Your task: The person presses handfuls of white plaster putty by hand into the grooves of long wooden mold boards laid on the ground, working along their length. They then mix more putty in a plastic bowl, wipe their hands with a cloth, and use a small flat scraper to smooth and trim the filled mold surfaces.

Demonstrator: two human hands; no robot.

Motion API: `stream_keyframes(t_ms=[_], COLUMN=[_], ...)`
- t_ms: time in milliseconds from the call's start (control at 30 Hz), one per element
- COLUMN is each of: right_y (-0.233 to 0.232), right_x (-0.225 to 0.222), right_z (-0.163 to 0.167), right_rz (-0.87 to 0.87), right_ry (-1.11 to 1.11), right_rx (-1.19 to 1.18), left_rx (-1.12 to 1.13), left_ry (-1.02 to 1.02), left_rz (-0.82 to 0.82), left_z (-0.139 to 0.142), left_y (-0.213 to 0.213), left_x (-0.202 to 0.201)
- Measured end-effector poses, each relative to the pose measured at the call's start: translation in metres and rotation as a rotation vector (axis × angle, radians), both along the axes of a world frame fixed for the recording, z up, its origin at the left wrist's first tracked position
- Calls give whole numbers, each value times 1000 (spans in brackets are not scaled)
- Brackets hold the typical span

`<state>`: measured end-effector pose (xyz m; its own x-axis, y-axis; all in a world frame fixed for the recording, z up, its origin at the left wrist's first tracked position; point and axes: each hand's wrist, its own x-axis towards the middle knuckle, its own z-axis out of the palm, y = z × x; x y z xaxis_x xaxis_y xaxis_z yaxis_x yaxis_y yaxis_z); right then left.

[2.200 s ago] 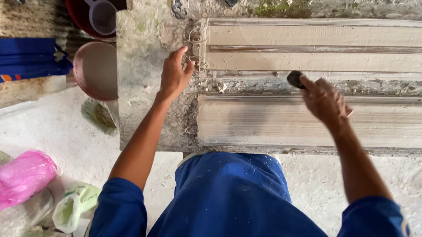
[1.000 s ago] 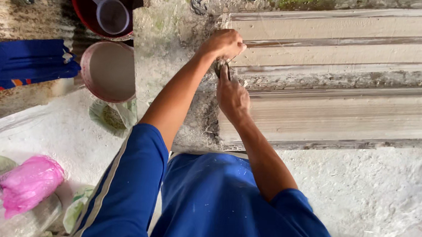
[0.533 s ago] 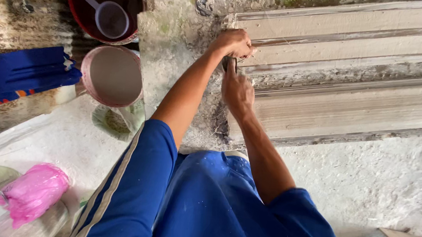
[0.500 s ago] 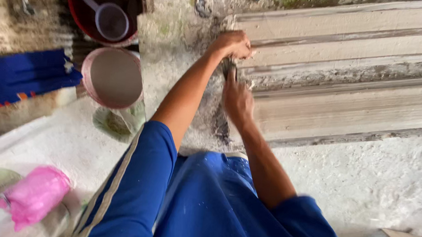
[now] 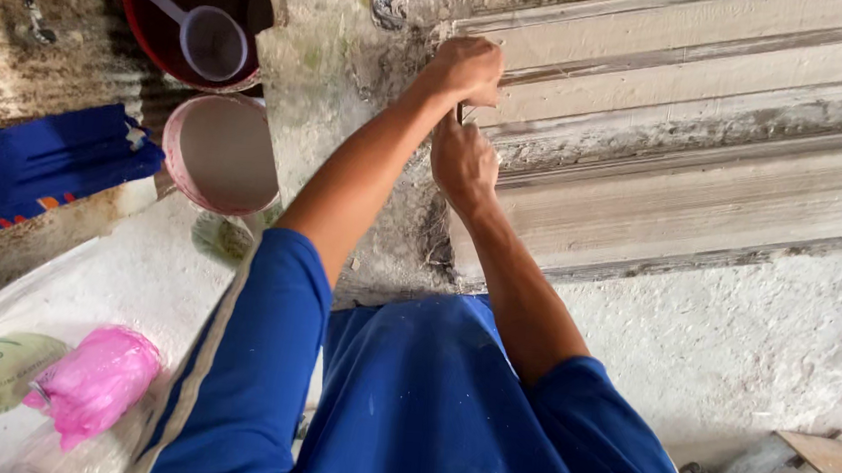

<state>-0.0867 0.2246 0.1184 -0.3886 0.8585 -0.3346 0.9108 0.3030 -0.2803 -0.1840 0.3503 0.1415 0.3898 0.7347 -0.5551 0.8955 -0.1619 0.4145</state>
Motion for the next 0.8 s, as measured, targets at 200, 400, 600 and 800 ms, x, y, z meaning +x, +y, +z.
stream_keyframes(t_ms=[200,400,600,800], right_y=[-25,18,35,3], right_x=[48,77,36,16], right_z=[12,-8,-24,-21], right_rz=[-85,-56,47,-73], right_ry=[194,290,27,97], right_rx=[-315,-83,-208,-76], left_rx=[-103,40,327,471], left_ry=[-77,-305,-171,-135], left_rz=[322,435,697,679], left_z=[-34,-48,-29,-21], left_y=[-67,-152,-118,-57], left_x=[-46,5,-39,-45])
